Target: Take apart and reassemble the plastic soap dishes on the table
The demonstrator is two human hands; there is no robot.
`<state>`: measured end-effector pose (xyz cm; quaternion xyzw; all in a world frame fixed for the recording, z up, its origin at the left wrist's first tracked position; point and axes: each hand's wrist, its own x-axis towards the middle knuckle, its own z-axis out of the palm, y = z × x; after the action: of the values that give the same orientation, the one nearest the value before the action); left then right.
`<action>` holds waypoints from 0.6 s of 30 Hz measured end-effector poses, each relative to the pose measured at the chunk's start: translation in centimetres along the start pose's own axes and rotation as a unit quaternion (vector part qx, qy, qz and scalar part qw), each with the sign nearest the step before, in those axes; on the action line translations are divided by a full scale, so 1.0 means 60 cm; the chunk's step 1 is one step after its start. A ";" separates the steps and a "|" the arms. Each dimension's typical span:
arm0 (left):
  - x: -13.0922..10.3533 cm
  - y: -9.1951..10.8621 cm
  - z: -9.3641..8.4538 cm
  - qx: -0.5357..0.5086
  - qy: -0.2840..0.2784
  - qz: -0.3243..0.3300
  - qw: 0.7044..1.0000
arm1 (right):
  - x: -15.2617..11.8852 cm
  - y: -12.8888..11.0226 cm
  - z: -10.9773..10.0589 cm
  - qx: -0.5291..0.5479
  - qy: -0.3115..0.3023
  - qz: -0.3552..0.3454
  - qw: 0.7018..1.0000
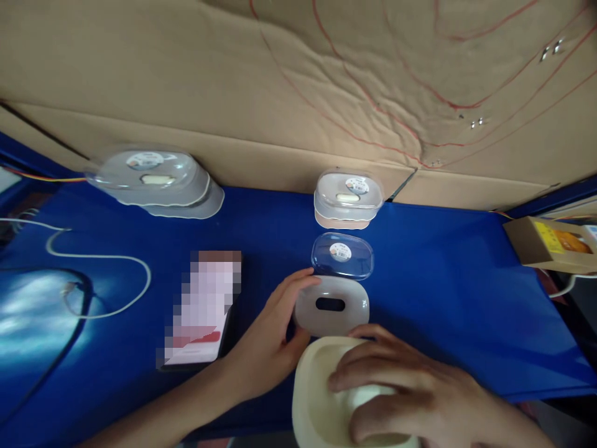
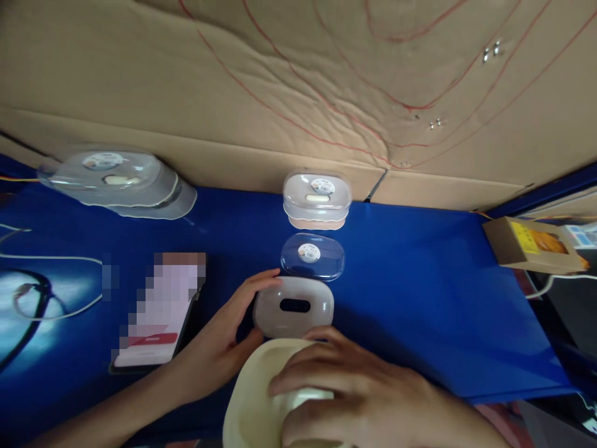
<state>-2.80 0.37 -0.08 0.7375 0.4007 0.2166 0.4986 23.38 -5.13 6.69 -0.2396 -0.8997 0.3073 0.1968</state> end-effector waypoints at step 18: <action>-0.002 0.017 -0.005 -0.007 0.026 0.069 0.997 | -0.007 0.049 0.100 -0.142 -0.049 0.023 0.988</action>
<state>-2.70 0.26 0.96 0.7539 0.3600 0.2725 0.4773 21.61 -6.04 0.31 -0.2700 -0.9371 0.1924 0.1096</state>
